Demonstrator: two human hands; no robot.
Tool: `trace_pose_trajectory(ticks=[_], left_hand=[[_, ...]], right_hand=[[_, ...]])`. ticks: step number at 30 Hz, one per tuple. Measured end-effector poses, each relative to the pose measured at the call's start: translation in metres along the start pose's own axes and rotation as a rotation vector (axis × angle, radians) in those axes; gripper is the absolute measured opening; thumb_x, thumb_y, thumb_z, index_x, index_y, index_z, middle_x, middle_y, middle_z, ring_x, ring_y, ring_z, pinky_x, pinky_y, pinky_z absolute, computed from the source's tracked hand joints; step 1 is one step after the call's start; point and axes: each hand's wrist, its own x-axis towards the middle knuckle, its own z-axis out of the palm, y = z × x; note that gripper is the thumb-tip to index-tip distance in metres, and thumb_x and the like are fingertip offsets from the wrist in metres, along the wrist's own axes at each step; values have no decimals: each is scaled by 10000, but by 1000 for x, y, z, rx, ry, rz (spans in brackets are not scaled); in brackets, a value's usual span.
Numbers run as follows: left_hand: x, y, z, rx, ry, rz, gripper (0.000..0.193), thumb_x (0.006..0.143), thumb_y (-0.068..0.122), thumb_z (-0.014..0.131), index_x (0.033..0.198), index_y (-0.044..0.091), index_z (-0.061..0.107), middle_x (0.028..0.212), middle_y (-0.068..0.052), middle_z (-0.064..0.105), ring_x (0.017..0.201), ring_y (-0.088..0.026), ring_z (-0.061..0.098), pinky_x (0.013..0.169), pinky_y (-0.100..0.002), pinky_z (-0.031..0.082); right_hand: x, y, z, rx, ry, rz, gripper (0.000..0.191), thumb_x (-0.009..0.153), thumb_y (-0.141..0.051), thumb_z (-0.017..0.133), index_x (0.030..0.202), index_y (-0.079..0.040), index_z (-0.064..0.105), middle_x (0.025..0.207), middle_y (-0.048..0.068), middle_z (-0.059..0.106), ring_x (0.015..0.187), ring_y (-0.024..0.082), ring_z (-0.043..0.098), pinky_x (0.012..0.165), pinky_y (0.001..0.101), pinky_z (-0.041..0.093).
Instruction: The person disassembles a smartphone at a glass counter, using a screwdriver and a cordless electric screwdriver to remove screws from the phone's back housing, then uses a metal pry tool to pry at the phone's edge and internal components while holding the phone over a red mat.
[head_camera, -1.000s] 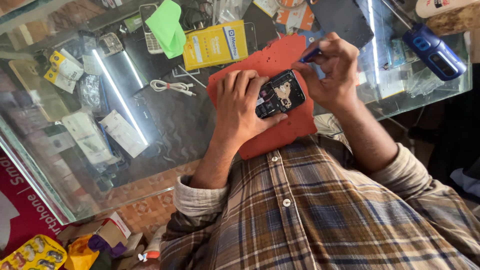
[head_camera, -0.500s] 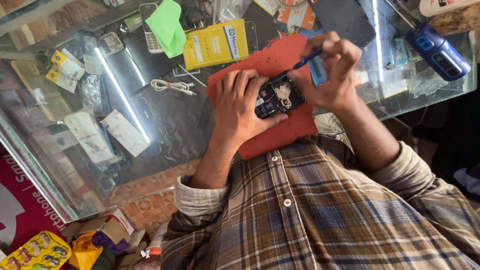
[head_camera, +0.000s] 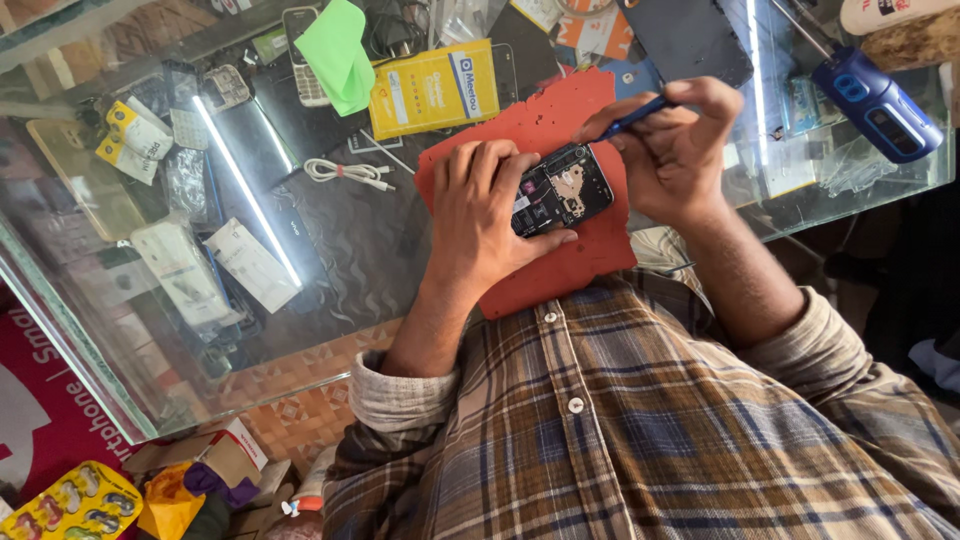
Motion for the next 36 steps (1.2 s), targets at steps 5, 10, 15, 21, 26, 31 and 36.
trace_pose_trajectory(ticks=[5,10,15,21,26,31,36], left_hand=[[-9,15,-12,165,-94,-162,904,542,593,937,1196,75,587,1175,-103,551,1140,-319,503,953,-506,394],[-7,16,-14,64,-177,-357,757,618,460,929,1145,83,538,1063,-111,626,1013,-336,621,861,-481,508],[-13,16,-18,3,-26,-395,675,779,299,872,1285,23,520,975,-185,682,817,-419,693,631,-515,526],[-24,20,-21,-36,155,-306,336,975,50,672,1293,107,578,1173,-160,602,1061,-354,696,816,-441,585],[-12,35,8,338,140,-4,533,948,62,626,1470,133,543,1405,-176,537,1307,-411,582,1088,-584,474],[-13,28,8,360,203,53,472,1032,109,574,1503,126,554,1548,-238,478,1420,-435,517,1179,-650,401],[-10,35,9,454,197,101,442,1063,146,572,1505,144,561,1518,-208,534,1393,-429,538,1167,-635,419]], right_hand=[[-11,-1,-12,212,155,109,729,1120,166,535,1509,-204,42,1131,215,624,982,285,679,930,389,596],[-33,7,-15,533,407,489,382,1122,-30,628,1412,3,383,912,109,592,692,122,533,605,225,424],[-38,-3,-6,690,330,746,354,1212,-220,518,1359,97,575,903,120,621,709,160,583,615,294,474],[-17,-28,17,1164,215,870,534,1064,-374,415,1418,19,494,1378,208,616,1288,327,620,1140,477,488],[-10,-31,28,1556,277,899,594,1151,-442,400,1471,50,492,1449,216,597,1337,326,577,1129,468,451],[-9,-30,33,1474,313,955,611,1099,-438,374,1460,44,476,1466,185,586,1340,297,572,1160,455,446],[-11,-32,32,1612,218,858,552,1172,-405,375,1469,47,485,1473,198,588,1321,326,576,1159,479,434]])
